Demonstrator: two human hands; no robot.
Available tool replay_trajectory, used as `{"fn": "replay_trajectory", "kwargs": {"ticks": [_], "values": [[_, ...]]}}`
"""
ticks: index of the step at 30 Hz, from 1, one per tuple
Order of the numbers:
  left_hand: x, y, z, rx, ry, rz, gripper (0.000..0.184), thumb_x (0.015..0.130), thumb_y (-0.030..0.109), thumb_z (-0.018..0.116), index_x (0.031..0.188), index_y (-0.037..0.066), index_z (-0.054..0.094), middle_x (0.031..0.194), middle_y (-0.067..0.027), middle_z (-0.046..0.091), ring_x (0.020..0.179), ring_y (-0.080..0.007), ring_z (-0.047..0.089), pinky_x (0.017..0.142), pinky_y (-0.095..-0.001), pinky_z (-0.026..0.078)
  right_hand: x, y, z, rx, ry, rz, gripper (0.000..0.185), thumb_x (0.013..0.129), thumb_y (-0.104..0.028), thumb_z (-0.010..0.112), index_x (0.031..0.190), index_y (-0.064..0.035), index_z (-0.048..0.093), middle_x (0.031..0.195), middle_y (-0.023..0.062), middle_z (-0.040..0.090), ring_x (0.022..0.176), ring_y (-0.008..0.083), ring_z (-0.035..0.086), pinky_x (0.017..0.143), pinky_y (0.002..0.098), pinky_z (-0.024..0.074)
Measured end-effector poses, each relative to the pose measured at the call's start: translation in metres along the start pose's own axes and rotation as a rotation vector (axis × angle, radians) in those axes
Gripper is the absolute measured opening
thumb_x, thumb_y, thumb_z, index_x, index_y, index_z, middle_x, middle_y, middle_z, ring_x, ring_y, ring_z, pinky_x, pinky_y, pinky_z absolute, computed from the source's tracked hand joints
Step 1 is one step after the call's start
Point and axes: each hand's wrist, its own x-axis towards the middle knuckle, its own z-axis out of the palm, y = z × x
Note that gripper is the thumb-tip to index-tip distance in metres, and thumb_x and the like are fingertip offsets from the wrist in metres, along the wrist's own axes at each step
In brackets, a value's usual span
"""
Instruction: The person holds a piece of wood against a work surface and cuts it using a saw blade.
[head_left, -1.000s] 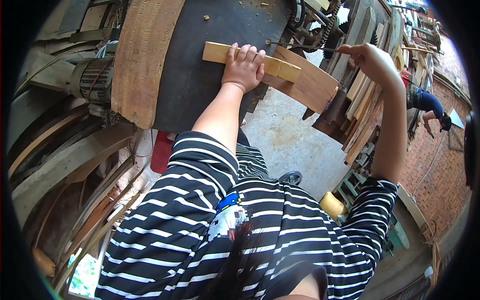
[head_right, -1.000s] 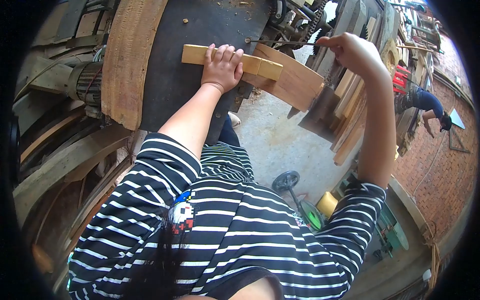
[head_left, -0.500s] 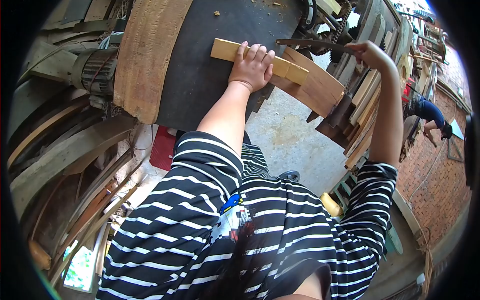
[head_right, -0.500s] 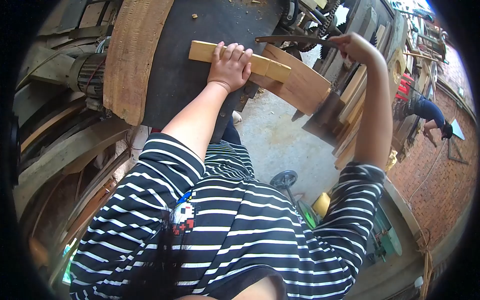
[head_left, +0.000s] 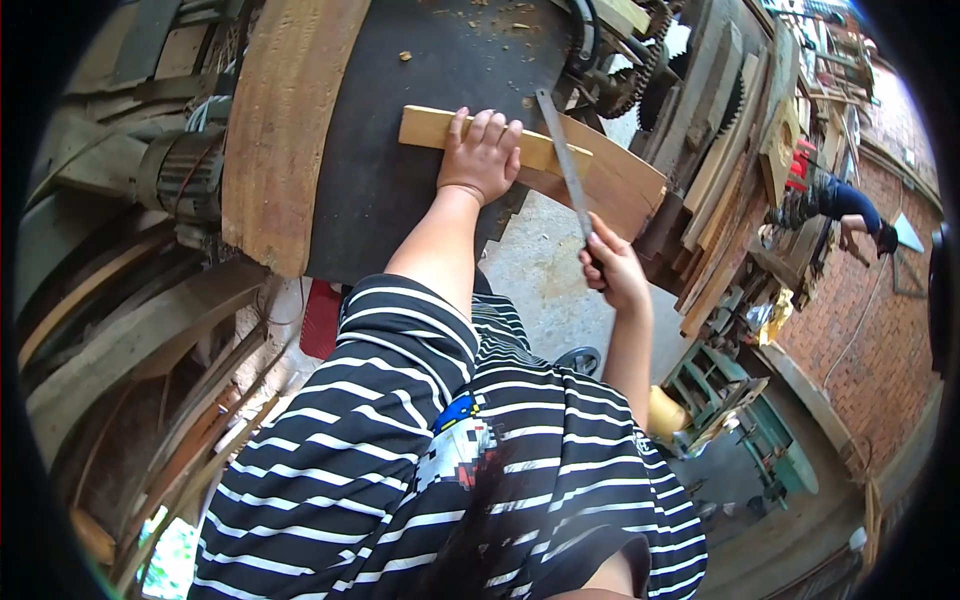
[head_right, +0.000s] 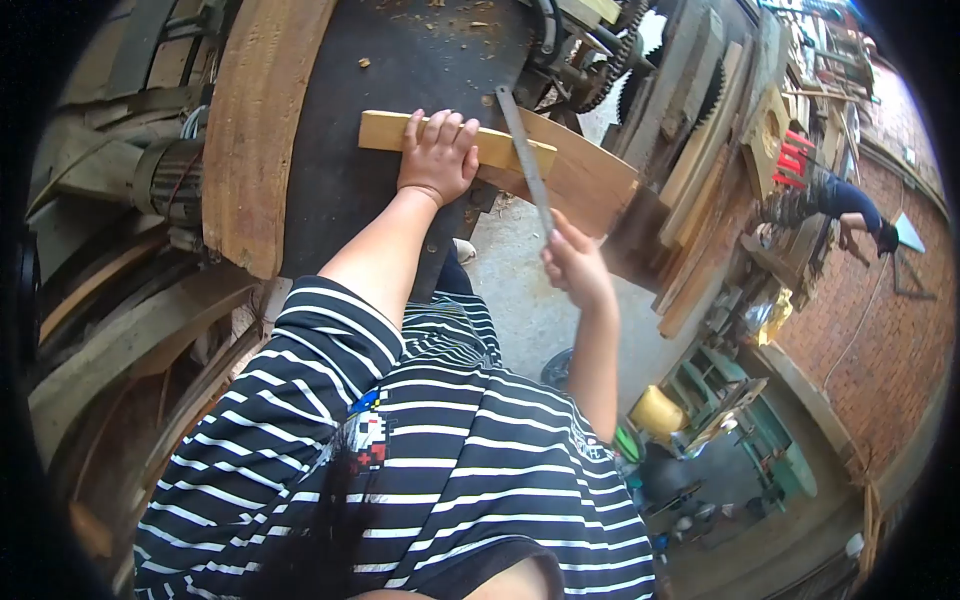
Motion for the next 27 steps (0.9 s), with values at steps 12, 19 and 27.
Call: {"fn": "replay_trajectory", "kwargs": {"ticks": [12, 19, 27], "values": [[0.001, 0.001, -0.003, 0.045, -0.029, 0.01, 0.034, 0.085, 0.033, 0.05, 0.116, 0.02, 0.051, 0.116, -0.0013, 0.05, 0.121, -0.0183, 0.042, 0.109, -0.0491, 0.021, 0.014, 0.069, 0.059, -0.339, 0.402, -0.673, 0.051, 0.098, -0.008, 0.043, 0.147, -0.0107, 0.028, 0.078, 0.0025, 0.054, 0.056, 0.0066, 0.049, 0.05, 0.0211, 0.0423], [0.001, 0.001, -0.003, 0.061, -0.029, -0.001, 0.034, 0.084, 0.032, 0.05, 0.116, 0.02, 0.051, 0.117, -0.0017, 0.05, 0.121, -0.0186, 0.042, 0.109, -0.0491, 0.02, 0.058, 0.079, 0.087, -0.325, 0.556, -0.654, 0.018, 0.093, -0.012, 0.053, 0.108, -0.0011, 0.057, 0.071, 0.01, 0.062, 0.061, 0.0194, 0.06, 0.058, 0.0333, 0.0474], [0.001, 0.001, -0.002, 0.068, -0.024, 0.003, 0.035, 0.084, 0.032, 0.05, 0.117, 0.02, 0.051, 0.117, -0.0018, 0.05, 0.121, -0.019, 0.042, 0.11, -0.0493, 0.02, 0.091, 0.101, 0.09, -0.453, 0.544, -0.756, 0.014, 0.095, -0.013, 0.049, 0.099, -0.0001, 0.053, 0.072, 0.0214, 0.061, 0.067, 0.0407, 0.062, 0.058, 0.0453, 0.0465]]}}
